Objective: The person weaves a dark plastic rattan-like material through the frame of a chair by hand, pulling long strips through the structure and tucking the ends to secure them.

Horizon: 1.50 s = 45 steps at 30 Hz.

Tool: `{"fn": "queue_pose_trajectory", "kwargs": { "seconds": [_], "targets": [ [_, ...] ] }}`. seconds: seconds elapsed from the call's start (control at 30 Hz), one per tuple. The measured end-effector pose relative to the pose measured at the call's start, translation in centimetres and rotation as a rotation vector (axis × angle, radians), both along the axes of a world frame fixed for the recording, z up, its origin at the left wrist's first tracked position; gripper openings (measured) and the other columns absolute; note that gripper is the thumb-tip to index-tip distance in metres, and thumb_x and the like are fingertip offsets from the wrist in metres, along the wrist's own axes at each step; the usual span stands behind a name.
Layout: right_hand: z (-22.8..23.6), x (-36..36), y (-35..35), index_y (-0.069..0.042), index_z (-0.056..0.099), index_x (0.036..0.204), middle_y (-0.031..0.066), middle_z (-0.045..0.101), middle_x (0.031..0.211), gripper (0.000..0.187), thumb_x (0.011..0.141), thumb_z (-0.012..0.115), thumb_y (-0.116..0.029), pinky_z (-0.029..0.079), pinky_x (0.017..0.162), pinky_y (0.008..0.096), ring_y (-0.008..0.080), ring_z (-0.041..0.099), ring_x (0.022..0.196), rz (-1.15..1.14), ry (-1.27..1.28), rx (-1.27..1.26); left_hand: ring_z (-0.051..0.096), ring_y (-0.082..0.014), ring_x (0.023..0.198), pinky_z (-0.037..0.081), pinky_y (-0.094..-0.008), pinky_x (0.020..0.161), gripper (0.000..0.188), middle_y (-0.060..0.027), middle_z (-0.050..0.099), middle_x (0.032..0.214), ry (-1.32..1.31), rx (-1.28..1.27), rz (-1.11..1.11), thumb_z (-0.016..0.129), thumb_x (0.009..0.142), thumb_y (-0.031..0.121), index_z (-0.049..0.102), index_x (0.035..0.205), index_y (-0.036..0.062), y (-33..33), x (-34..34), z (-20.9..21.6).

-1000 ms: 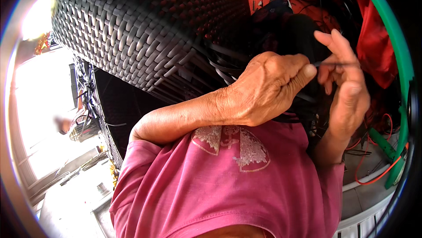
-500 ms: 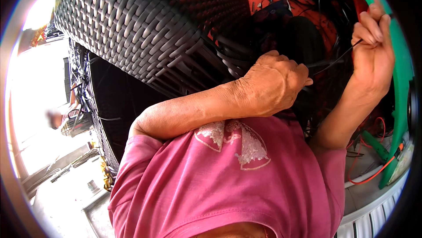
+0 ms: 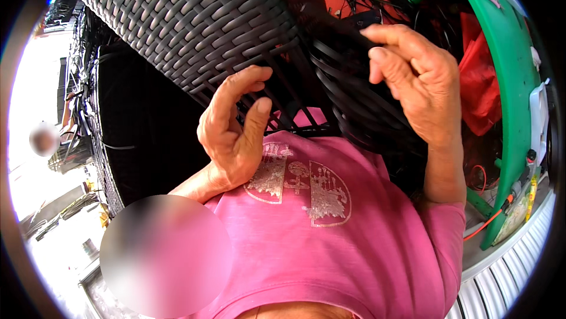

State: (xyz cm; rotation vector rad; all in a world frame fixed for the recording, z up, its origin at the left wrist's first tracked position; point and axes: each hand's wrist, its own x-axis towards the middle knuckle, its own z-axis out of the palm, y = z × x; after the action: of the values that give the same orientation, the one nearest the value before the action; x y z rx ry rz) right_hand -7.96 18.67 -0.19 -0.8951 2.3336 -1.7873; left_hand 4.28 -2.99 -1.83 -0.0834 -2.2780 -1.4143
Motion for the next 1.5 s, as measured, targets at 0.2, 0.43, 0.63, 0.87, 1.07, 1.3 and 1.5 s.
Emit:
{"fn": "queue_pose_trajectory", "kwargs": {
  "seconds": [0.2, 0.43, 0.63, 0.87, 1.07, 1.3, 1.5],
  "targets": [
    [0.3, 0.2, -2.1, -0.001, 0.065, 0.093, 0.0134, 0.067, 0.08, 0.01, 0.085, 0.061, 0.002, 0.052, 0.062, 0.0304, 0.028, 0.065, 0.071, 0.001, 0.387, 0.107, 0.057, -0.0255, 0.118, 0.046, -0.0366, 0.101, 0.053, -0.0189, 0.054, 0.132, -0.194, 0.455, -0.043, 0.058, 0.09, -0.009, 0.04, 0.14, -0.0033, 0.8, 0.9, 0.2],
    [1.0, 0.8, -2.4, 0.001, 0.065, 0.097, 0.0095, 0.066, 0.079, 0.01, 0.088, 0.065, -0.002, 0.049, 0.06, 0.0268, 0.0165, 0.064, 0.067, -0.04, 0.269, 0.085, 0.036, -0.0305, 0.138, 0.026, -0.0432, 0.115, 0.063, -0.0205, 0.039, 0.146, -0.374, 0.792, -0.339, 0.058, 0.096, 0.014, 0.026, 0.147, -0.0033, 0.8, 0.2, -1.7],
    [1.3, 1.0, -2.5, 0.003, 0.068, 0.103, 0.0078, 0.068, 0.082, 0.015, 0.089, 0.065, -0.001, 0.046, 0.059, 0.021, 0.0103, 0.059, 0.065, 0.065, 0.408, 0.187, 0.047, -0.0227, 0.127, 0.035, -0.0391, 0.11, 0.051, -0.0136, 0.05, 0.135, -0.296, 0.922, -0.294, 0.061, 0.094, 0.013, 0.04, 0.138, -0.0031, 1.7, -1.1, -2.4],
    [0.9, 2.7, -3.3, -0.001, 0.065, 0.099, 0.013, 0.065, 0.073, 0.013, 0.087, 0.066, -0.003, 0.051, 0.053, 0.0333, 0.0271, 0.067, 0.062, -0.089, 0.428, 0.294, 0.057, -0.0175, 0.105, 0.045, -0.0327, 0.097, 0.034, -0.0093, 0.061, 0.115, -0.397, 0.971, -0.156, 0.059, 0.095, 0.007, 0.051, 0.126, -0.0032, 1.8, -1.3, -1.5],
    [0.9, 2.7, -4.1, -0.003, 0.058, 0.081, 0.009, 0.059, 0.065, 0.01, 0.082, 0.067, 0.0, 0.047, 0.048, 0.0335, 0.0258, 0.061, 0.056, -0.015, 0.477, 0.313, 0.06, -0.0128, 0.086, 0.05, -0.0276, 0.08, 0.019, -0.0055, 0.064, 0.093, -0.395, 0.986, -0.048, 0.063, 0.092, 0.006, 0.059, 0.109, -0.0021, 2.2, -2.2, -1.5],
    [0.6, 2.7, -4.3, -0.003, 0.063, 0.078, 0.0092, 0.061, 0.067, 0.004, 0.077, 0.065, 0.001, 0.048, 0.049, 0.0344, 0.0279, 0.061, 0.057, -0.063, 0.542, 0.389, 0.047, -0.0039, 0.052, 0.037, -0.0218, 0.045, 0.015, 0.0014, 0.056, 0.06, -0.385, 0.685, 0.119, 0.069, 0.084, 0.005, 0.06, 0.074, -0.0003, 3.2, -4.2, -2.3],
    [1.6, 2.3, -4.4, 0.003, 0.064, 0.079, 0.0139, 0.065, 0.071, 0.007, 0.074, 0.066, 0.007, 0.048, 0.052, 0.0315, 0.026, 0.065, 0.06, 0.021, 0.514, 0.542, 0.048, -0.0035, 0.055, 0.037, -0.0212, 0.047, 0.011, 0.0007, 0.057, 0.063, -0.35, 0.767, 0.083, 0.066, 0.086, 0.003, 0.061, 0.077, 0.0009, 3.1, -3.7, -2.4]
  ]
}}
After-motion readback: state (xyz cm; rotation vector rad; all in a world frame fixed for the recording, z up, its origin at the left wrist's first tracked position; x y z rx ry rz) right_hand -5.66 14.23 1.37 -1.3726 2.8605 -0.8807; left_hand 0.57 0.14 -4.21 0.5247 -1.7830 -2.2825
